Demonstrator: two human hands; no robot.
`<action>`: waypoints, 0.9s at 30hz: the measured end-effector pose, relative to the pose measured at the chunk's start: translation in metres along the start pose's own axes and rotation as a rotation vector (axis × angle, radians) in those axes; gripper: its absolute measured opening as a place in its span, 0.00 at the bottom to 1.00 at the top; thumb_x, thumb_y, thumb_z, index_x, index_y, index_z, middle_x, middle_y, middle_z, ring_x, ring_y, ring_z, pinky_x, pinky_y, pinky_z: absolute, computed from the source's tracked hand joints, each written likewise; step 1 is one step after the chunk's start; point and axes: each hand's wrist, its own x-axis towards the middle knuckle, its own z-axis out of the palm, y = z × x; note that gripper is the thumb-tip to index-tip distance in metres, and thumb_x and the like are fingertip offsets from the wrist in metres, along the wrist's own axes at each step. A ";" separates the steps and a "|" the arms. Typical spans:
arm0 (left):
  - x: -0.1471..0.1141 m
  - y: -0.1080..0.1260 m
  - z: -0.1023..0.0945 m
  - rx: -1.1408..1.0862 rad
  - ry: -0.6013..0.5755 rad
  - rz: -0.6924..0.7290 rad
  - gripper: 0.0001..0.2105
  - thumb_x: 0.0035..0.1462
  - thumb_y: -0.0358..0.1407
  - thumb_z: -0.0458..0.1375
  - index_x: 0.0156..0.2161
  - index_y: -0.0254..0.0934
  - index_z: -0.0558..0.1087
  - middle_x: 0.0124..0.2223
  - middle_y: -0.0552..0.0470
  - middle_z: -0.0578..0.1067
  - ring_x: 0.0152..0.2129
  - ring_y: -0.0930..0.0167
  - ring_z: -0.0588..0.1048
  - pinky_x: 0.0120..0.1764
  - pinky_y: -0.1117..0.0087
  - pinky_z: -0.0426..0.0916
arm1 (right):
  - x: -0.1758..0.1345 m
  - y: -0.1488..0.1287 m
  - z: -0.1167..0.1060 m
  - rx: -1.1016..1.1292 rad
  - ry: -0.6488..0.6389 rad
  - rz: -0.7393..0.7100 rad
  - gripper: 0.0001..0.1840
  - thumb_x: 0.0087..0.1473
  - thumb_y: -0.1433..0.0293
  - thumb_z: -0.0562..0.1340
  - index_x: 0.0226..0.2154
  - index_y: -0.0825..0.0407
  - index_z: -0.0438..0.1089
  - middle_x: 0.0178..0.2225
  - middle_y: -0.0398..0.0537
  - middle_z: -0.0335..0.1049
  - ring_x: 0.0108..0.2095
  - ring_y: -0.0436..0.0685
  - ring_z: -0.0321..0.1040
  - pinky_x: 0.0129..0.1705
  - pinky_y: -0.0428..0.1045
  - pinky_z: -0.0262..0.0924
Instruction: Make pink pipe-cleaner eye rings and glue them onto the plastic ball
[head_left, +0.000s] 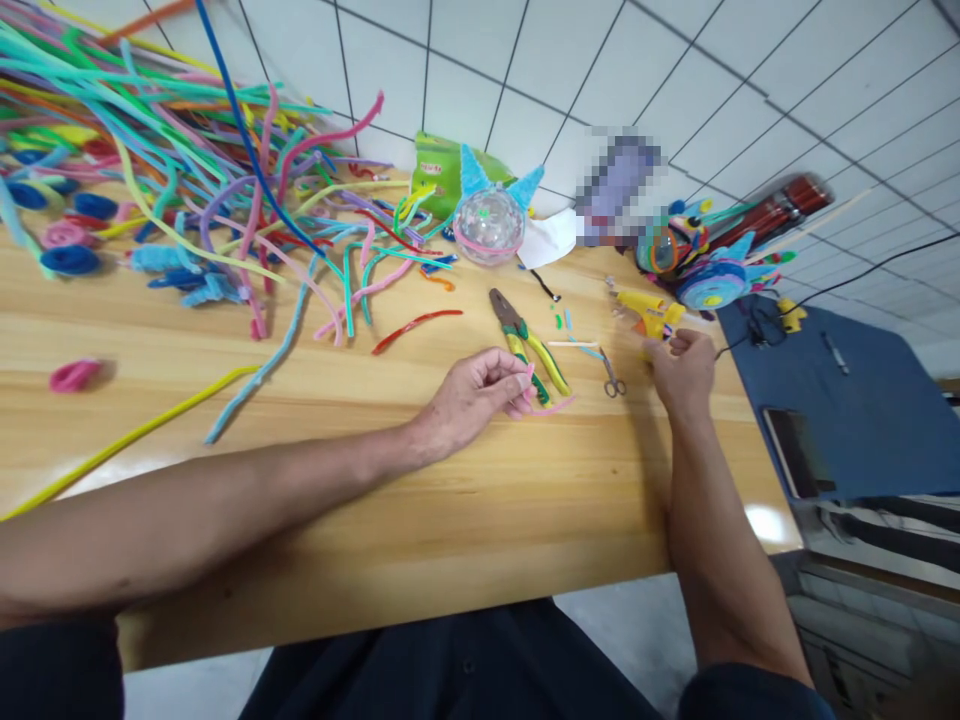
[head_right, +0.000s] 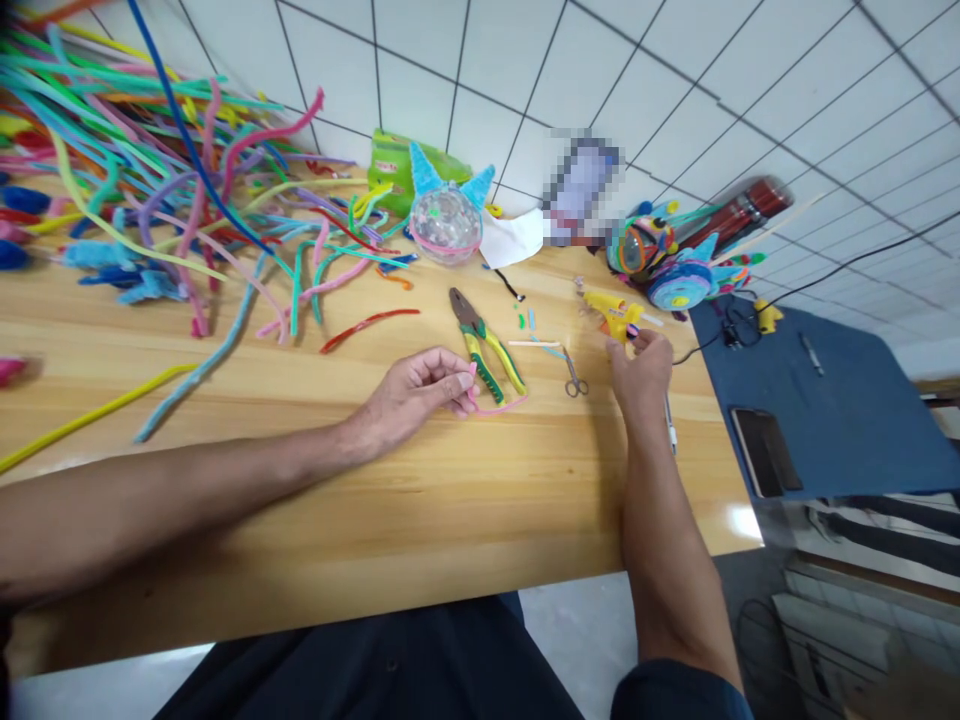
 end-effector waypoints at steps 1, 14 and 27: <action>0.000 0.002 0.001 -0.005 0.002 0.014 0.19 0.58 0.46 0.77 0.40 0.34 0.76 0.34 0.52 0.84 0.28 0.75 0.83 0.34 0.74 0.79 | -0.008 -0.007 -0.009 0.030 0.040 0.060 0.24 0.50 0.49 0.71 0.40 0.47 0.70 0.40 0.51 0.79 0.39 0.62 0.75 0.48 0.62 0.74; -0.003 0.015 0.005 -0.005 0.034 0.065 0.23 0.55 0.50 0.78 0.42 0.35 0.76 0.37 0.51 0.86 0.31 0.73 0.85 0.38 0.72 0.81 | -0.110 -0.139 -0.007 0.782 -0.471 0.087 0.16 0.55 0.55 0.74 0.38 0.46 0.73 0.29 0.40 0.78 0.28 0.53 0.75 0.32 0.49 0.70; 0.001 0.006 0.000 0.014 0.047 0.023 0.14 0.62 0.41 0.74 0.41 0.34 0.77 0.36 0.52 0.83 0.33 0.74 0.84 0.37 0.75 0.80 | -0.124 -0.153 0.015 0.771 -0.333 -0.149 0.09 0.63 0.60 0.70 0.44 0.44 0.77 0.36 0.43 0.78 0.35 0.56 0.76 0.37 0.52 0.74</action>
